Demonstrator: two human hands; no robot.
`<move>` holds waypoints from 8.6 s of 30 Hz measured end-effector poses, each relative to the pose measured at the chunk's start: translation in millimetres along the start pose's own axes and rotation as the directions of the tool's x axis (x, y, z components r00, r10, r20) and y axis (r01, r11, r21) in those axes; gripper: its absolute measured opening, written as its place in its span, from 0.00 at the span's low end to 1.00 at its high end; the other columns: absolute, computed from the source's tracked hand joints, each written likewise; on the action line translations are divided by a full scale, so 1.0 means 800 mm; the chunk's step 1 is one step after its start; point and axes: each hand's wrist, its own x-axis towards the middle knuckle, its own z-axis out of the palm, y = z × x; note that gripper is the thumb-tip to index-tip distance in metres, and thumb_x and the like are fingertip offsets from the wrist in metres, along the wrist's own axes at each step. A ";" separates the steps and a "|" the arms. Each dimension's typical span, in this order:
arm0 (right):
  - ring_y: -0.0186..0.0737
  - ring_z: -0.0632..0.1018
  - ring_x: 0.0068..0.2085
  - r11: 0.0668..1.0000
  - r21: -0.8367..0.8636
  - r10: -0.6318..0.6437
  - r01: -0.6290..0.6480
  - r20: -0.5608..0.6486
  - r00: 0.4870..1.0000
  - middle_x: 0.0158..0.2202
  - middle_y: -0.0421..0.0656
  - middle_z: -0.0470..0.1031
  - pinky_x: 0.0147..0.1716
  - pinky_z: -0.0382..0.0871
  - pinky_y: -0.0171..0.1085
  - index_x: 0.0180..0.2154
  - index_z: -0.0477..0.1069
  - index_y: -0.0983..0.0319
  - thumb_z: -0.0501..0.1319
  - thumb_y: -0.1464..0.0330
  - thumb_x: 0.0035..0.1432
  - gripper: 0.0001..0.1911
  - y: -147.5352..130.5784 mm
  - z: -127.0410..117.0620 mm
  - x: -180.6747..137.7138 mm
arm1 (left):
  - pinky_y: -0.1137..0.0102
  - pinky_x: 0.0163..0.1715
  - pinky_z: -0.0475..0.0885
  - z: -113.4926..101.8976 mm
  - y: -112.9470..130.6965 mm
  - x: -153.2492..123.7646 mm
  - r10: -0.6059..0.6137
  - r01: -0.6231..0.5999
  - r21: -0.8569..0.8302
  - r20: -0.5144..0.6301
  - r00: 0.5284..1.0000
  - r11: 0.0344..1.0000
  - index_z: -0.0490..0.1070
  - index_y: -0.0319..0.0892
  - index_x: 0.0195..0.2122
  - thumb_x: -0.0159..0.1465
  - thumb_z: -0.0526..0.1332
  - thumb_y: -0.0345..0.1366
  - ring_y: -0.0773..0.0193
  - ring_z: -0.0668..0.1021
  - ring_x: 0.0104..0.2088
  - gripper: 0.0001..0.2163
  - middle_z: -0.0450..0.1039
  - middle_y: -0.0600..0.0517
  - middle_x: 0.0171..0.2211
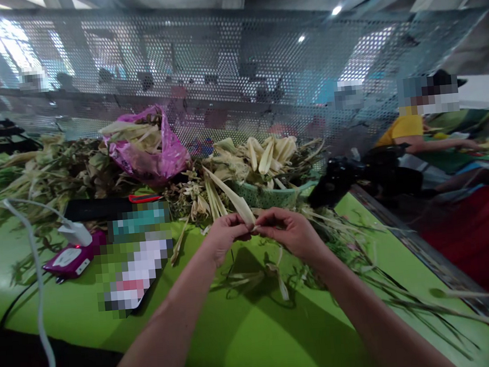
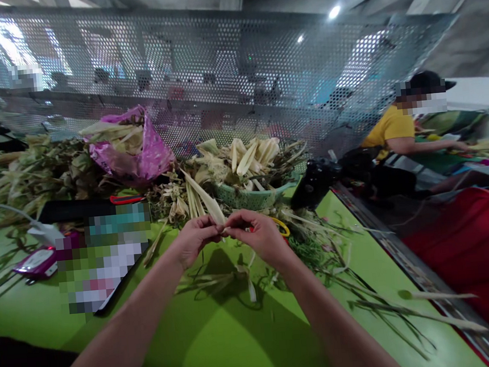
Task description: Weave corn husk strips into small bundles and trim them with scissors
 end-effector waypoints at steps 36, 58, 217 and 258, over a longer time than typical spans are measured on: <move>0.39 0.75 0.32 0.975 -0.195 -0.118 0.106 -0.055 0.991 0.29 0.42 0.76 0.35 0.69 0.38 0.30 0.75 0.61 0.64 0.66 0.52 0.04 -0.005 -0.009 0.003 | 0.76 0.23 0.62 0.001 -0.004 -0.001 -0.080 0.084 -0.069 0.053 0.995 0.994 0.74 0.35 0.27 0.48 0.67 0.33 0.73 0.68 0.21 0.07 0.74 0.49 0.23; 0.37 0.73 0.32 0.994 -0.045 -0.102 0.097 -0.137 0.985 0.29 0.41 0.73 0.33 0.68 0.35 0.33 0.74 0.61 0.65 0.65 0.51 0.07 0.003 -0.003 0.001 | 0.74 0.24 0.59 0.004 -0.003 0.000 0.038 -0.036 0.069 -0.026 0.999 0.997 0.73 0.37 0.26 0.51 0.64 0.35 0.72 0.67 0.21 0.06 0.72 0.51 0.21; 0.32 0.67 0.27 1.000 -0.014 -0.031 0.028 -0.624 0.781 0.35 0.39 0.68 0.26 0.63 0.34 0.42 0.65 0.59 0.69 0.61 0.46 0.23 -0.010 0.004 -0.003 | 0.72 0.27 0.69 0.013 -0.010 0.002 0.201 -0.159 0.317 -0.107 0.974 0.935 0.68 0.39 0.29 0.56 0.59 0.34 0.69 0.72 0.23 0.04 0.68 0.54 0.24; 0.41 0.73 0.33 0.891 -0.433 -0.204 0.138 -0.111 0.973 0.30 0.43 0.72 0.34 0.66 0.38 0.30 0.71 0.61 0.59 0.68 0.57 0.05 -0.008 0.012 -0.003 | 0.74 0.25 0.55 0.012 -0.008 -0.007 0.424 -0.304 0.822 0.084 0.902 0.482 0.73 0.40 0.27 0.57 0.57 0.31 0.69 0.65 0.24 0.05 0.68 0.55 0.22</move>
